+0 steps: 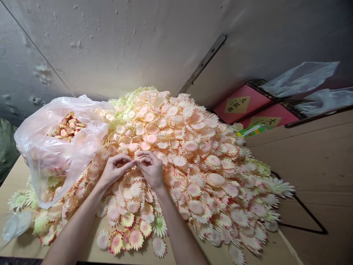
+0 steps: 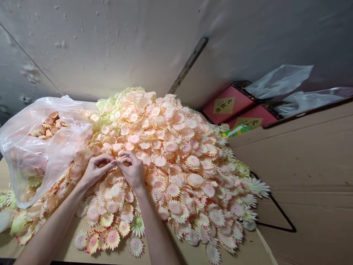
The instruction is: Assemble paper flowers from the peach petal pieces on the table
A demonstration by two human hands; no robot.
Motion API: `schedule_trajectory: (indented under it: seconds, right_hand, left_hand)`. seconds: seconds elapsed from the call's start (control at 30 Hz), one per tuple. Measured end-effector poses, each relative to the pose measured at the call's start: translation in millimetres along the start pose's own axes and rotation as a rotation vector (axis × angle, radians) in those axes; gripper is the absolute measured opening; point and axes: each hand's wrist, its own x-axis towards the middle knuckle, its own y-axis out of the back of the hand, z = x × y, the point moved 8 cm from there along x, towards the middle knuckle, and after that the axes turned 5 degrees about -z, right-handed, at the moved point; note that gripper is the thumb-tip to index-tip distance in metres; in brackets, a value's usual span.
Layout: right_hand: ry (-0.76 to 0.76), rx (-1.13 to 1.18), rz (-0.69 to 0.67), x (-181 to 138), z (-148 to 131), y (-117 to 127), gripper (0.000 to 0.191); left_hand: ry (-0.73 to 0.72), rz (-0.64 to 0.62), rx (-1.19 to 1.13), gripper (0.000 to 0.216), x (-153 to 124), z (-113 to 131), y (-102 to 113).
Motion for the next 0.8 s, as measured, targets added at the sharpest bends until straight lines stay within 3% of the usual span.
schedule_trajectory:
  seconds: [0.27,0.43,0.53,0.67,0.8]
  right_hand:
    - [-0.075,0.106,0.012,3,0,-2,0.030]
    - [-0.064,0.179,0.148,9,4,23,0.034]
    - [-0.038,0.142,0.238,9,2,40,0.031]
    - [-0.052,0.136,0.110,10,1,27,0.030]
    - [-0.088,0.142,0.035,6,5,11,0.031]
  left_hand:
    - [0.028,0.005,-0.441,0.033,1,-15,1]
    - [-0.005,0.013,-0.543,0.036,-4,-13,10]
    - [0.009,0.114,-0.538,0.037,-4,-17,21]
    - [0.049,0.129,-0.403,0.046,0,-18,17]
    - [0.049,0.097,-0.268,0.033,-2,-12,9]
